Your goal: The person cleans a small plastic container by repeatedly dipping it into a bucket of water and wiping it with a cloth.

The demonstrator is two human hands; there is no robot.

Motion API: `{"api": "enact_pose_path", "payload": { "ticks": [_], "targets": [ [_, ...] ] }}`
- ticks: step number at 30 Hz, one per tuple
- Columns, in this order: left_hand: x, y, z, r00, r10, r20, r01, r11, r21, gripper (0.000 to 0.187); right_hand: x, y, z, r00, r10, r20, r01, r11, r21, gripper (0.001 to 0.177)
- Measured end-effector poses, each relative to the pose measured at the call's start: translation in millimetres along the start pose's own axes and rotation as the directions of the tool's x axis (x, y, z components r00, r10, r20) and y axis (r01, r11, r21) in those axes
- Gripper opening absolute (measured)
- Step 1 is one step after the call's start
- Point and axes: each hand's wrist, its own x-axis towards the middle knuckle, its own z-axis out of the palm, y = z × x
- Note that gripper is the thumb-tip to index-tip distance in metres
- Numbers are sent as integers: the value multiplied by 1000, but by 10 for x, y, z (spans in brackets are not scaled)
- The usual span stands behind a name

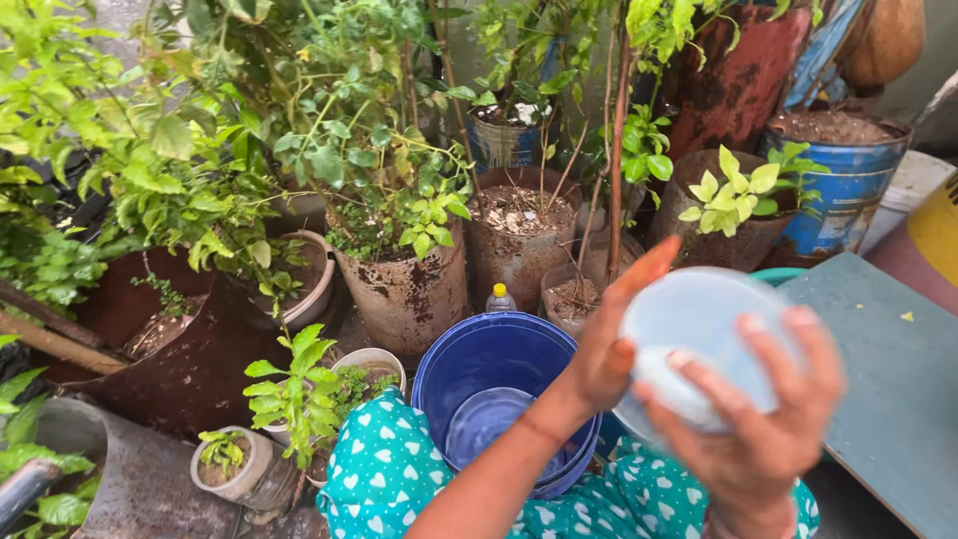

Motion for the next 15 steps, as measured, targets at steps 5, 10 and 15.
{"api": "enact_pose_path", "payload": {
  "ticks": [5, 10, 15],
  "targets": [
    [505, -912, 193, 995, -80, -55, 90, 970, 227, 70, -123, 1896, 803, 960, 276, 35, -262, 940, -220, 34],
    [-55, -2381, -38, 859, -488, -152, 511, 833, 214, 61, -988, 2957, 1916, 770, 560, 306, -425, 808, -408, 55],
    [-1002, -3186, -681, 799, -545, -253, 595, 775, 212, 71, -1136, 2119, 2075, 912, 328, 247, -340, 941, 6, 47]
  ]
}}
